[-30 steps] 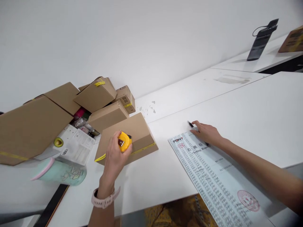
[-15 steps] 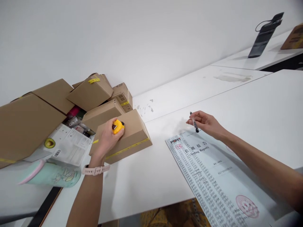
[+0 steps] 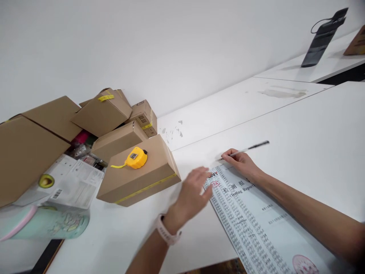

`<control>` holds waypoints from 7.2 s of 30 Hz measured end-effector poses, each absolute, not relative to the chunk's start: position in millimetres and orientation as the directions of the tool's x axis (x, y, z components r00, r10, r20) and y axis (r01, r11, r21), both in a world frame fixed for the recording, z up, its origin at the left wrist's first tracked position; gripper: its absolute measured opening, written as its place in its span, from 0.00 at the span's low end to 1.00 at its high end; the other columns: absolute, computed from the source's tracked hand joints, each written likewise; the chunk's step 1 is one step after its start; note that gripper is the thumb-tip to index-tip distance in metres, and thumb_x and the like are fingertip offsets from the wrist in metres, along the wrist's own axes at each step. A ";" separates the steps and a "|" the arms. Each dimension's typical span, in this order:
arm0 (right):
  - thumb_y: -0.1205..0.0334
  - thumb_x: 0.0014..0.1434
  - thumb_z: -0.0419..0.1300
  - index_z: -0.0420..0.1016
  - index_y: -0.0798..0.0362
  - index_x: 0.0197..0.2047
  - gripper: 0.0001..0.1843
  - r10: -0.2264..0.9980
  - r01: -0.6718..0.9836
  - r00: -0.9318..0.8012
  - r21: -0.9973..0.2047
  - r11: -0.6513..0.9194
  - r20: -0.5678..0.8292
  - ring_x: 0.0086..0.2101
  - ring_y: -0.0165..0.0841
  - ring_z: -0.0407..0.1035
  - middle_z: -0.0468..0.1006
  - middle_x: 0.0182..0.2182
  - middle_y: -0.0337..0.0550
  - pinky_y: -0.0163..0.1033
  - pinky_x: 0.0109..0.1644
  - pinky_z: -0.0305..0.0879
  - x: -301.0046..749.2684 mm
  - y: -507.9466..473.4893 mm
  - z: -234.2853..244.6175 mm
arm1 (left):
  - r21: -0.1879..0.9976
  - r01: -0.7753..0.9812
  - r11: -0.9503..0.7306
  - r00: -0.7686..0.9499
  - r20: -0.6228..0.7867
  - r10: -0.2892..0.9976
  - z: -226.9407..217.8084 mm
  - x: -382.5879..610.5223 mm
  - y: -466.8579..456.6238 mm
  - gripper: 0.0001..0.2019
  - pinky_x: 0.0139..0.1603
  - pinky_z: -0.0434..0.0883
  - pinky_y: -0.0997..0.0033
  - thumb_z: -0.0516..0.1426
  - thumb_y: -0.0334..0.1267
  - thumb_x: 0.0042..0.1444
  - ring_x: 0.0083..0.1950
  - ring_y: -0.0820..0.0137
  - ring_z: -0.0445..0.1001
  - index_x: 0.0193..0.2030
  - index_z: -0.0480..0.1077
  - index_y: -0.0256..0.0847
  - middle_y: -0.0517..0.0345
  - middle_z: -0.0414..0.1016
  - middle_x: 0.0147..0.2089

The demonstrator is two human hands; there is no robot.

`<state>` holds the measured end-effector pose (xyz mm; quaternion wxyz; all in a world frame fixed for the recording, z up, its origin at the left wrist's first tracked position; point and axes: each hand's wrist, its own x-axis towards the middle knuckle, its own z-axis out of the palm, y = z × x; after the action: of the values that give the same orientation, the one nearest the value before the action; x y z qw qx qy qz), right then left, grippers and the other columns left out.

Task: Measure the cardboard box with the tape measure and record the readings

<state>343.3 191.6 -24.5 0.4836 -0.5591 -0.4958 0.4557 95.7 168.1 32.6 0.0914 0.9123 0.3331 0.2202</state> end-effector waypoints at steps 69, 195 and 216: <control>0.49 0.60 0.57 0.59 0.46 0.27 0.15 0.990 0.555 0.093 -0.831 0.040 0.109 0.19 0.27 0.49 0.55 0.16 0.28 0.36 0.23 0.49 340.0 197.7 -33.8 | 0.319 0.559 -0.766 0.761 0.170 0.626 -31.6 149.6 171.8 0.31 0.74 0.58 0.46 0.56 0.51 0.64 0.72 0.46 0.61 0.65 0.64 0.27 0.35 0.66 0.70; 0.52 0.59 0.56 0.58 0.46 0.29 0.12 0.986 0.574 0.143 -0.819 -0.009 0.090 0.18 0.29 0.52 0.56 0.15 0.28 0.37 0.24 0.50 345.4 200.0 -35.6 | 0.347 0.549 -0.760 0.761 0.168 0.627 -32.4 148.0 172.1 0.31 0.75 0.56 0.46 0.55 0.51 0.65 0.74 0.47 0.59 0.67 0.63 0.28 0.36 0.65 0.71; 0.78 0.51 0.49 0.73 0.48 0.62 0.37 0.888 0.842 -0.189 -0.396 0.367 0.419 0.43 0.44 0.69 0.78 0.45 0.50 0.48 0.44 0.71 396.4 212.7 -61.4 | 0.258 0.503 -0.825 0.678 0.474 0.561 20.5 133.3 160.0 0.18 0.69 0.67 0.48 0.59 0.40 0.63 0.70 0.52 0.66 0.57 0.68 0.36 0.41 0.73 0.63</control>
<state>396.4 212.7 -61.4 0.3001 -0.5614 -0.7702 0.0382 133.3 160.0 20.5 0.0530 0.9145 0.2908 0.2762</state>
